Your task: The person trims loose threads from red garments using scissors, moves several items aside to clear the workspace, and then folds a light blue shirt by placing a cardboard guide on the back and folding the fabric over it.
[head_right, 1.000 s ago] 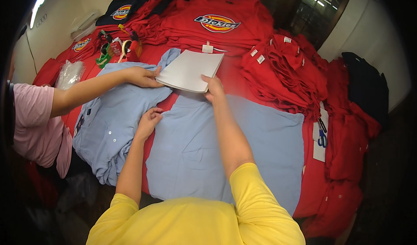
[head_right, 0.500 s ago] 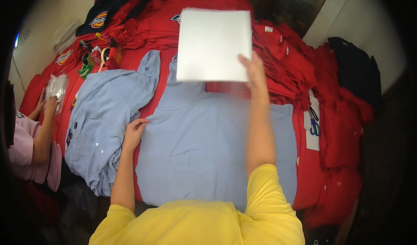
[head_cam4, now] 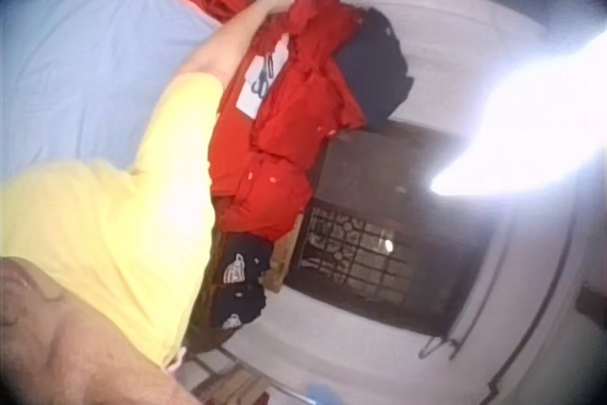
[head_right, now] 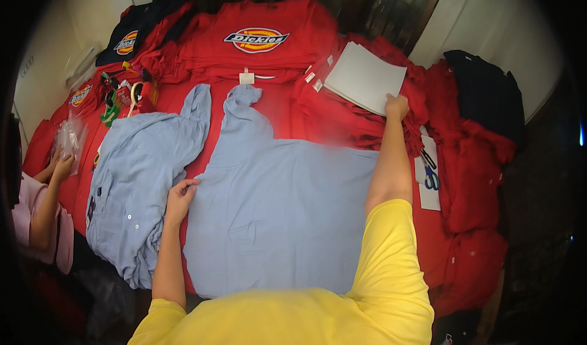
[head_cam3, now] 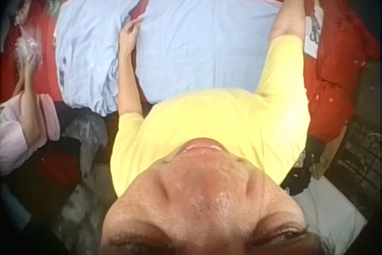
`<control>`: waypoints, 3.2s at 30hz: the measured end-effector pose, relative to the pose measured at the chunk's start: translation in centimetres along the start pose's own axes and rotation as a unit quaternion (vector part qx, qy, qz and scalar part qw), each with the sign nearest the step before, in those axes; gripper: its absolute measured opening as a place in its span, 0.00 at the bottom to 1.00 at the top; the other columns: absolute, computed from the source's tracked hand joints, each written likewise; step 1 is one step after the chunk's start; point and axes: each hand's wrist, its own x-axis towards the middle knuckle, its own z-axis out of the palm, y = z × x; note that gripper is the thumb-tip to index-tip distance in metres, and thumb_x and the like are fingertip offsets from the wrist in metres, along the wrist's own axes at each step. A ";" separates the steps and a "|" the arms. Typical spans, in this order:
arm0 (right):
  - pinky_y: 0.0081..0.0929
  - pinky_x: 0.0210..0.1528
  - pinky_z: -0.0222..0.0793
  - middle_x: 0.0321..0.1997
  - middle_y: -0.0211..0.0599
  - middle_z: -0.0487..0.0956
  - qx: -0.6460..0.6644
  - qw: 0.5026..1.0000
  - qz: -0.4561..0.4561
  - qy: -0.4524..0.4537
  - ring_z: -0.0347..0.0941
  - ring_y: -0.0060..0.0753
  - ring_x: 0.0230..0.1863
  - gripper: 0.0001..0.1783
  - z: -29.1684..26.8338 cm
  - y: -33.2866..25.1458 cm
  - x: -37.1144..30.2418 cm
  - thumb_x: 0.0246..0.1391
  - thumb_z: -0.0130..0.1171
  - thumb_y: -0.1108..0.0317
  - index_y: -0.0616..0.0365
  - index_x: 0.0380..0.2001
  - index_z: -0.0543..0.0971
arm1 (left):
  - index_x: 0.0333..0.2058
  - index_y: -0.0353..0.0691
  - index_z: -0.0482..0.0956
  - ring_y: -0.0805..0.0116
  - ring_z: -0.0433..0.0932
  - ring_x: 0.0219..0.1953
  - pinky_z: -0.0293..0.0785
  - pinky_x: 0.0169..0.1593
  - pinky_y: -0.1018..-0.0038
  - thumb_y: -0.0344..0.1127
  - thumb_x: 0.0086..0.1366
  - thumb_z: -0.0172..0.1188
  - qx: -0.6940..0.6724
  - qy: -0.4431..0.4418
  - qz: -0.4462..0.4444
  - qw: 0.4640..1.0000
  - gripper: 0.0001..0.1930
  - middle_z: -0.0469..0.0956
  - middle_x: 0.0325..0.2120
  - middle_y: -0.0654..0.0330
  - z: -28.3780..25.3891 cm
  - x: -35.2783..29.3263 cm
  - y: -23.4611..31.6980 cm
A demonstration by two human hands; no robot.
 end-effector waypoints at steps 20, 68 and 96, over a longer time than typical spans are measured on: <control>0.61 0.68 0.45 0.67 0.48 0.64 0.142 0.686 -0.582 -0.412 0.57 0.53 0.69 0.29 -11.7 0.9 -49.7 0.50 0.47 0.83 0.67 0.60 0.65 | 0.37 0.33 0.73 0.56 0.76 0.31 0.72 0.37 0.67 0.29 0.56 0.62 0.344 0.093 -0.074 0.931 0.11 0.75 0.30 0.51 -1.8 -16.9 2.5; 0.47 0.70 0.46 0.67 0.48 0.63 0.125 0.702 -0.544 -0.443 0.53 0.44 0.70 0.28 1.6 -10.4 -42.5 0.60 0.53 0.56 0.56 0.60 0.69 | 0.58 0.33 0.66 0.48 0.49 0.69 0.44 0.69 0.51 0.43 0.58 0.55 0.449 0.092 0.135 0.879 0.31 0.56 0.65 0.48 6.9 -12.6 1.3; 0.40 0.50 0.61 0.37 0.34 0.77 -0.103 0.934 -0.304 -0.158 0.68 0.41 0.46 0.09 -24.6 22.2 -24.0 0.45 0.55 0.79 0.57 0.32 0.79 | 0.44 0.43 0.84 0.53 0.65 0.62 0.61 0.64 0.64 0.26 0.59 0.50 0.271 0.064 0.173 0.945 0.17 0.75 0.51 0.54 7.8 -12.9 1.6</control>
